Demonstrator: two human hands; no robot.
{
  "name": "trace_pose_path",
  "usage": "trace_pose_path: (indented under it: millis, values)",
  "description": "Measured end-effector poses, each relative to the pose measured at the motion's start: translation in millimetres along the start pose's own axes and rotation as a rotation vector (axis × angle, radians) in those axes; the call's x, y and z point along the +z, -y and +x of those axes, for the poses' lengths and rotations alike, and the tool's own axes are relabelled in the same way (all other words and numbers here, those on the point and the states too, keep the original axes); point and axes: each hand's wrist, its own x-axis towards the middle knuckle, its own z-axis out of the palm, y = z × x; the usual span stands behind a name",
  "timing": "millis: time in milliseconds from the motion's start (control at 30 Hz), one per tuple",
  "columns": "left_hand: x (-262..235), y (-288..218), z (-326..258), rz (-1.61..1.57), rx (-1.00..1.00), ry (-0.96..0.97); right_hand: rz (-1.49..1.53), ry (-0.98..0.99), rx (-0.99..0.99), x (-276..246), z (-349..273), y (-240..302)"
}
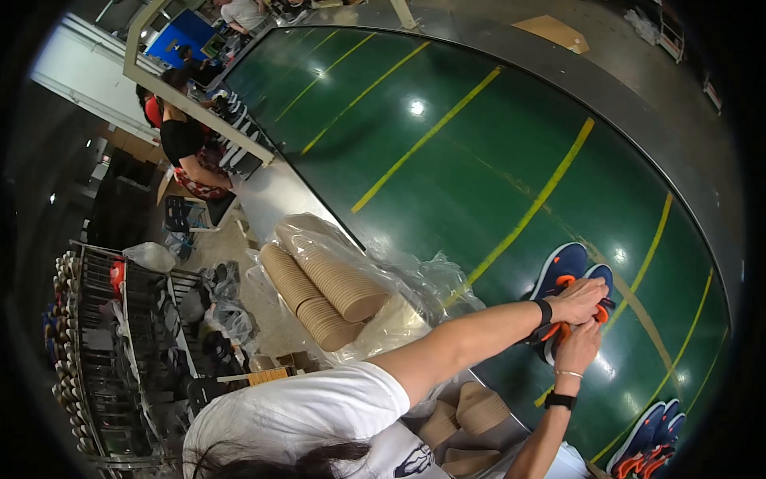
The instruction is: Insert shoe lasts into finished sneakers and prepare them for packaging on an assembly line.
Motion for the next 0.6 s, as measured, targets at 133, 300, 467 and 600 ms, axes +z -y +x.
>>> trace_pose_path:
  millis: [133, 300, 467, 600]
  values:
    - [-11.4, 1.4, -8.3, -0.015, 0.034, -0.010, 0.515, 0.085, 0.139, -60.7, 5.2, -3.3]
    - [-6.2, -1.4, -4.8, -0.064, 0.093, 0.129, 0.414, 0.089, 0.266, -15.5, 12.5, -34.5]
    - [27.4, -7.0, -10.4, 0.058, 0.287, -0.020, 0.443, -0.109, 0.232, 42.6, -1.5, -55.4]
    - [24.5, -11.6, -13.0, 0.152, 0.324, -0.066, 0.446, -0.188, 0.220, 53.9, 2.4, -50.6]
